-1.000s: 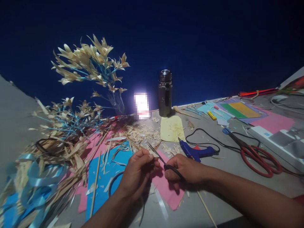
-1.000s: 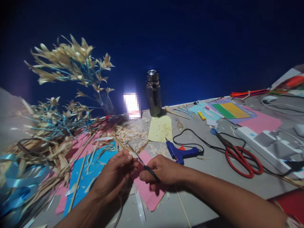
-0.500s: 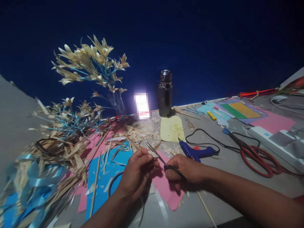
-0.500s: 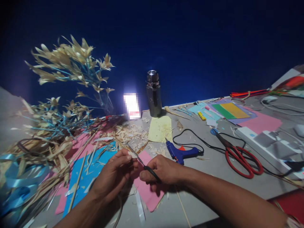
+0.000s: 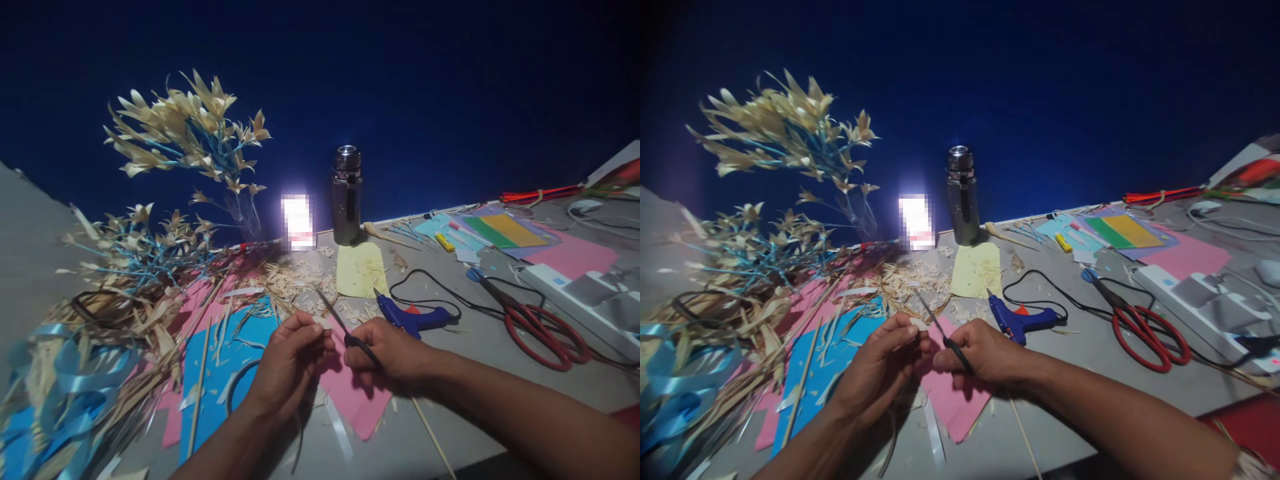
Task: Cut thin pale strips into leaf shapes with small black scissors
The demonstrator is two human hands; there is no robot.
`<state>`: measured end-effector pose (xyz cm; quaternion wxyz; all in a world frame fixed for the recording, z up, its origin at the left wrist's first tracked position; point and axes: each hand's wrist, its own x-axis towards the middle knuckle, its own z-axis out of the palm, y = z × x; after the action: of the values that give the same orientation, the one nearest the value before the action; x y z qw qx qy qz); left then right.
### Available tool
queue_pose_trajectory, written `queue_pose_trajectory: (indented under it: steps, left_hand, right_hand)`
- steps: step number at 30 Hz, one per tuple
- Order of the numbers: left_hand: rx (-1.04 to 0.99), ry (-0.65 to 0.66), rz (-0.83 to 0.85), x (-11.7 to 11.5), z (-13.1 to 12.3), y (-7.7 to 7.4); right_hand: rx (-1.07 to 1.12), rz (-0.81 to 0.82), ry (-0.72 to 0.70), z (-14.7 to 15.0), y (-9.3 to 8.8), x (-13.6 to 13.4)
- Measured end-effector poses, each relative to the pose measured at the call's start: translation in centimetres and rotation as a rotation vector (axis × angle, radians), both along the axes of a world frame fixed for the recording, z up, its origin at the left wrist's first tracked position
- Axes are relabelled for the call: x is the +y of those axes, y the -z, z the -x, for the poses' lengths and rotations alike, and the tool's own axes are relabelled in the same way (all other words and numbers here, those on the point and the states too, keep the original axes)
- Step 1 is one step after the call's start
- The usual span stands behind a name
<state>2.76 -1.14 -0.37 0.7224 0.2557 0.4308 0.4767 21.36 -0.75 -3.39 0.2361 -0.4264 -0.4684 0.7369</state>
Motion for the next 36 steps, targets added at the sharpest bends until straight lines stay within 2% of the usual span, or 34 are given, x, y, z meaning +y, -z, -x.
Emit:
queue_pose_trajectory:
  steps: [4, 6, 10, 18, 21, 26, 30, 36]
  left_hand:
    - [-0.001, 0.016, 0.018, -0.2, -0.3, 0.3]
    - [0.013, 0.037, 0.039, -0.4, -0.6, 0.5]
    - [0.009, 0.101, 0.054, -0.7, -1.1, 0.9]
    - [0.057, 0.26, -0.012, -0.4, -0.3, 0.8]
    - [0.139, 0.268, -0.02, -0.2, -0.1, 1.2]
    - [0.172, 0.187, -0.056, -0.1, -0.2, 1.8]
    - [0.162, 0.219, -0.051, -0.3, -0.7, 1.5]
    - [0.163, 0.262, -0.05, -0.6, -1.1, 0.9]
  right_hand:
    - [0.099, -0.1, 0.286, 0.4, -0.9, 0.1]
    - [0.127, -0.154, 0.337, 0.4, -1.2, 0.2]
    - [0.12, -0.202, 0.335, 0.2, -1.3, 0.3]
    - [0.125, -0.142, 0.276, -0.1, -1.5, 0.1]
    - [0.106, -0.126, 0.294, -0.2, -1.7, 0.1]
    - [0.098, -0.152, 0.313, 0.0, -1.3, 0.2]
    - [0.098, -0.181, 0.351, 0.2, -0.9, 0.1]
    - [0.126, -0.185, 0.361, 0.2, -1.8, -0.5]
